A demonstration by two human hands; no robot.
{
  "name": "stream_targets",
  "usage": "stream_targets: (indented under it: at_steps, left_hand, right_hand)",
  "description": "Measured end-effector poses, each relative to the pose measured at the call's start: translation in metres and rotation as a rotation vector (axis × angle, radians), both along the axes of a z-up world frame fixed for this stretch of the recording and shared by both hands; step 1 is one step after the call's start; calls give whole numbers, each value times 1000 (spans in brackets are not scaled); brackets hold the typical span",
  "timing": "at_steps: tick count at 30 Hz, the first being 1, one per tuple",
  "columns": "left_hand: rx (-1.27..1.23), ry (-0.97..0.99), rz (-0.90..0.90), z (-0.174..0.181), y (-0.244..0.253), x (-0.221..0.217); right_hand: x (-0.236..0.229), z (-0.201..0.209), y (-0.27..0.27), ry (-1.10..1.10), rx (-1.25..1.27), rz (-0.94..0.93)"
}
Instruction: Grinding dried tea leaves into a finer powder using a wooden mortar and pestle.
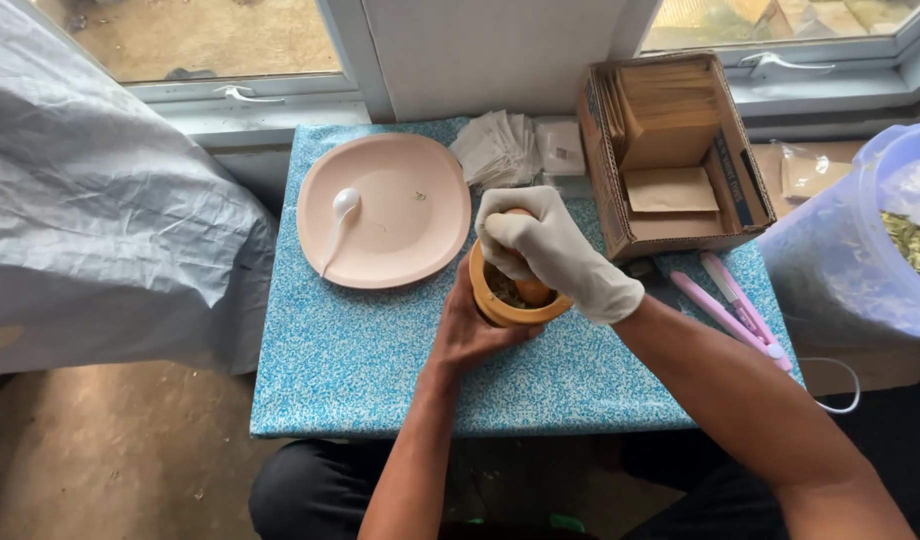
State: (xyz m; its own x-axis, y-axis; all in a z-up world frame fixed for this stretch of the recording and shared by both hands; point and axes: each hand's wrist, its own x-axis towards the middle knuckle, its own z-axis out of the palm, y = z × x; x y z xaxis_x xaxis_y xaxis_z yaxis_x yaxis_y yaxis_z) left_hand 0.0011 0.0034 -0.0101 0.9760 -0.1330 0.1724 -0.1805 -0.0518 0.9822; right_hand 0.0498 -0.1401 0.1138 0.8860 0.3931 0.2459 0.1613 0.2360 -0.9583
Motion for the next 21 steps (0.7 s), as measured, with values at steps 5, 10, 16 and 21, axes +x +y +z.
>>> stream_targets:
  at_steps: [5,10,16,21]
  left_hand:
    - [-49,-31,0,-2,-9,6]
    - [-3,-72,9,3,-4,1]
    - [20,-7,28,-2,-4,6]
    - [12,24,41,1,-5,1]
  right_hand:
    - [9,-16,1,-36,37,-93]
    - [28,-26,1,-78,201,-207]
    - [19,9,-14,-110,147,-121]
    - [9,5,-13,76,83,-83]
